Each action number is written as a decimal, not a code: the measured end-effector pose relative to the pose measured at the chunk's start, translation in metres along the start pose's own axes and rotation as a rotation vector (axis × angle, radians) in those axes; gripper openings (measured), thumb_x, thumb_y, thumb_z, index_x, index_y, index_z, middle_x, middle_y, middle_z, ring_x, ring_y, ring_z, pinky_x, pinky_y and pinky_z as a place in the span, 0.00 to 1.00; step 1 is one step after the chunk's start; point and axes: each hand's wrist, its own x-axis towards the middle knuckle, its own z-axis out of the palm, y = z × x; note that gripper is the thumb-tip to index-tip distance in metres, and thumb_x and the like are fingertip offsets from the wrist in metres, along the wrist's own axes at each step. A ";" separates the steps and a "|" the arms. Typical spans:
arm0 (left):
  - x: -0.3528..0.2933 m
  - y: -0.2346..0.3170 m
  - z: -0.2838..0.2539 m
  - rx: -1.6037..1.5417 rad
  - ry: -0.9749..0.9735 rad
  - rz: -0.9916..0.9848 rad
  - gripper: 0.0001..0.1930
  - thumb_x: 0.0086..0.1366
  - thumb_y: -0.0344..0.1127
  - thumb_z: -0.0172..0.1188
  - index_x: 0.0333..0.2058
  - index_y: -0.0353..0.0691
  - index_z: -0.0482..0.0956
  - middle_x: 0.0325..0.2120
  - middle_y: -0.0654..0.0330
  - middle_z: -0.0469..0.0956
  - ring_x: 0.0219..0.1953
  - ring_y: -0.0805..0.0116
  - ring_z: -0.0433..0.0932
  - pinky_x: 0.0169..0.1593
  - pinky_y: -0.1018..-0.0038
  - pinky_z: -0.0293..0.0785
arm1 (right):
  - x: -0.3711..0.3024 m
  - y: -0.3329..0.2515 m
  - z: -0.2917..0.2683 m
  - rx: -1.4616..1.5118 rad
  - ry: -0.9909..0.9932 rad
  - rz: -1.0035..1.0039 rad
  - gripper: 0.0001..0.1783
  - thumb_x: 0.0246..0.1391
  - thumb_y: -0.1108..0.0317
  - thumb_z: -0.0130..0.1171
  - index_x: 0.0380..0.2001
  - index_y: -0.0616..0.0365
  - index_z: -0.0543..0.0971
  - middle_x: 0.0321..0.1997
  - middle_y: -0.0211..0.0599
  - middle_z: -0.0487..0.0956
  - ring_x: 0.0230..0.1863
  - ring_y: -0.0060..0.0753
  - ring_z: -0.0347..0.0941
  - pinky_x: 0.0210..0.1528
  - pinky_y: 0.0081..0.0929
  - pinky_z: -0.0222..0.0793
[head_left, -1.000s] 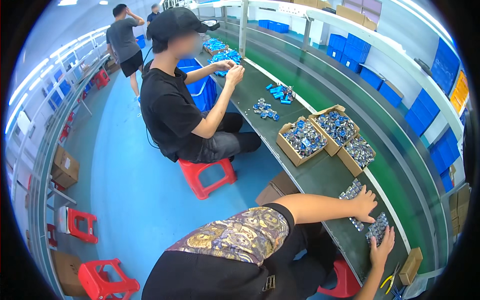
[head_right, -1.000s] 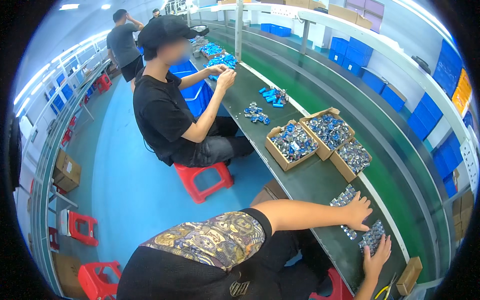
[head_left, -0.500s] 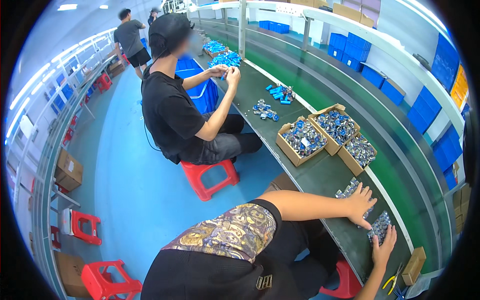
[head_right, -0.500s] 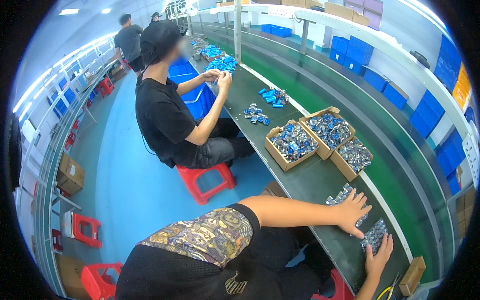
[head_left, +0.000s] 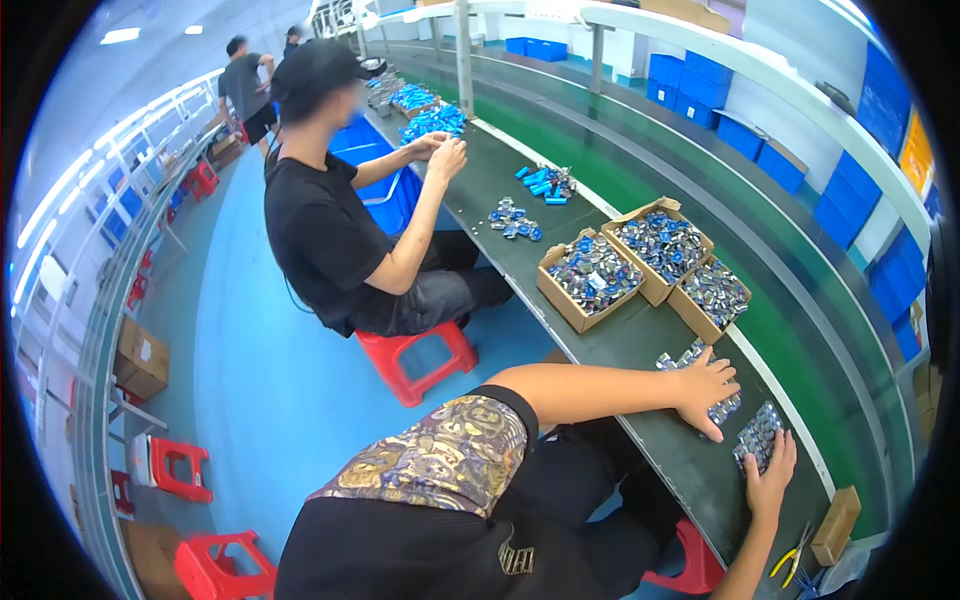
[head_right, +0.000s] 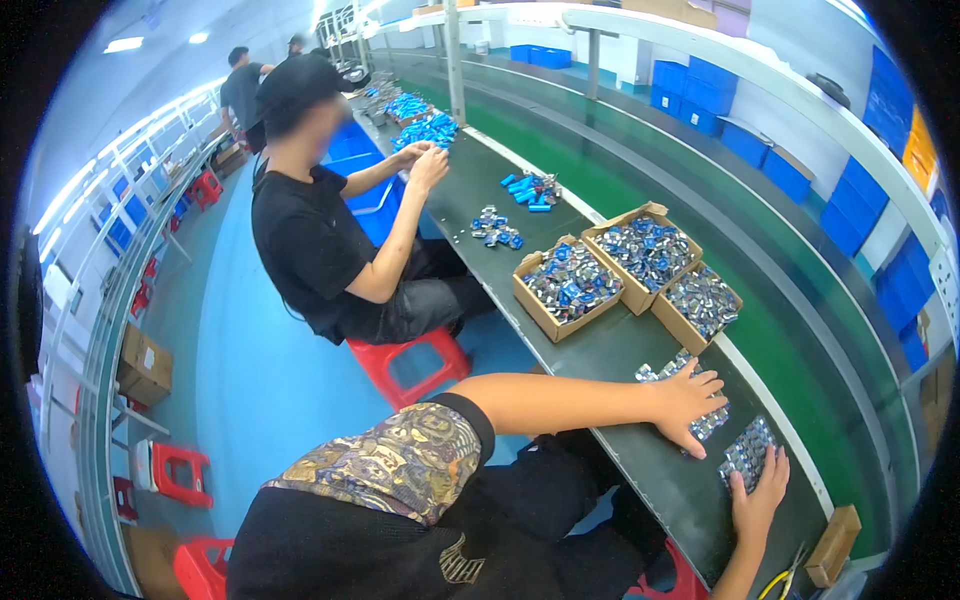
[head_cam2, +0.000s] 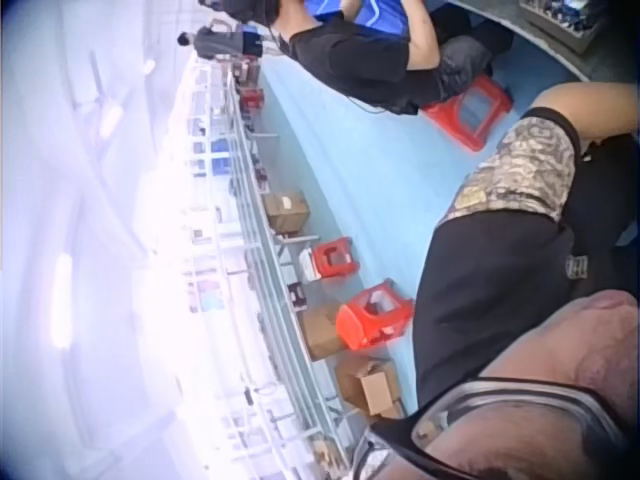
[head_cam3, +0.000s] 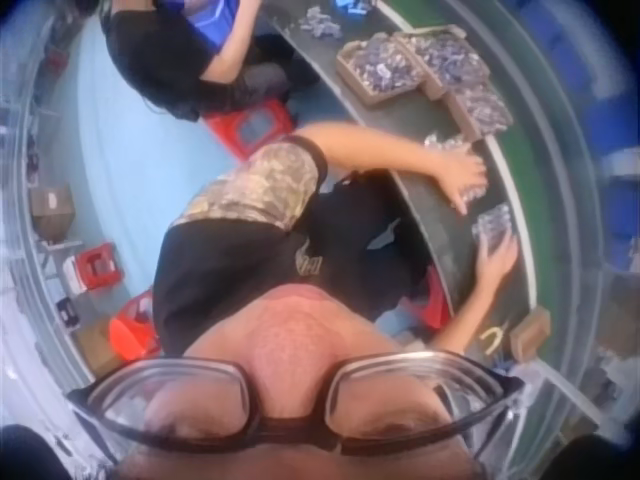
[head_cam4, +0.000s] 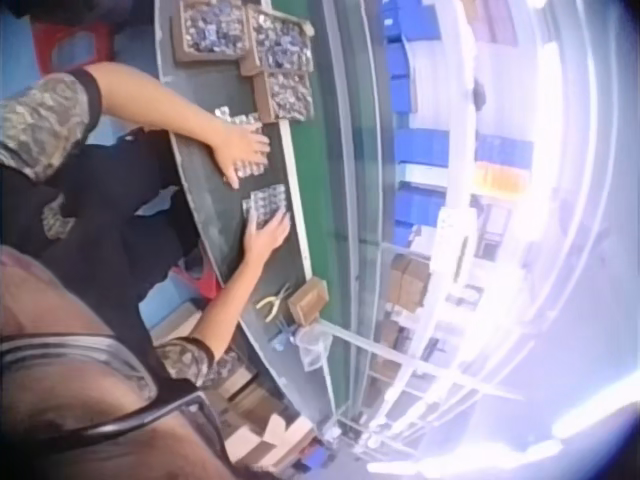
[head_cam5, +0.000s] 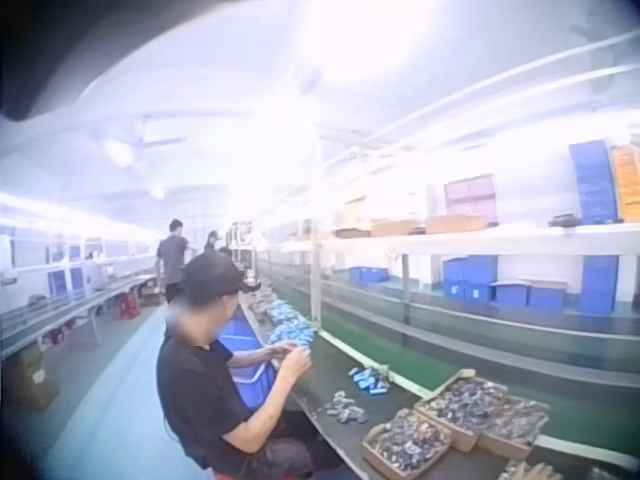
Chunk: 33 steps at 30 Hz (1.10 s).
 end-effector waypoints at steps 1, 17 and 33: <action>0.008 0.004 -0.001 -0.017 -0.021 0.039 0.51 0.54 0.71 0.59 0.63 0.31 0.65 0.60 0.37 0.65 0.66 0.37 0.59 0.64 0.33 0.48 | -0.004 0.000 -0.002 0.004 -0.010 0.023 0.43 0.51 0.56 0.64 0.68 0.58 0.62 0.73 0.54 0.58 0.73 0.58 0.52 0.74 0.49 0.46; 0.139 0.007 0.023 -0.336 -0.146 -0.074 0.21 0.65 0.44 0.61 0.50 0.34 0.79 0.45 0.45 0.81 0.49 0.48 0.79 0.53 0.63 0.73 | 0.080 0.041 -0.001 0.407 0.015 0.035 0.15 0.54 0.61 0.63 0.38 0.62 0.84 0.41 0.49 0.80 0.48 0.50 0.75 0.53 0.40 0.71; 0.121 0.024 0.024 -0.090 -0.057 -0.086 0.17 0.63 0.42 0.63 0.47 0.40 0.83 0.42 0.52 0.77 0.49 0.52 0.75 0.52 0.60 0.72 | 0.067 0.044 -0.007 0.505 -0.105 0.095 0.11 0.57 0.69 0.62 0.42 0.61 0.83 0.38 0.40 0.79 0.41 0.36 0.76 0.45 0.31 0.72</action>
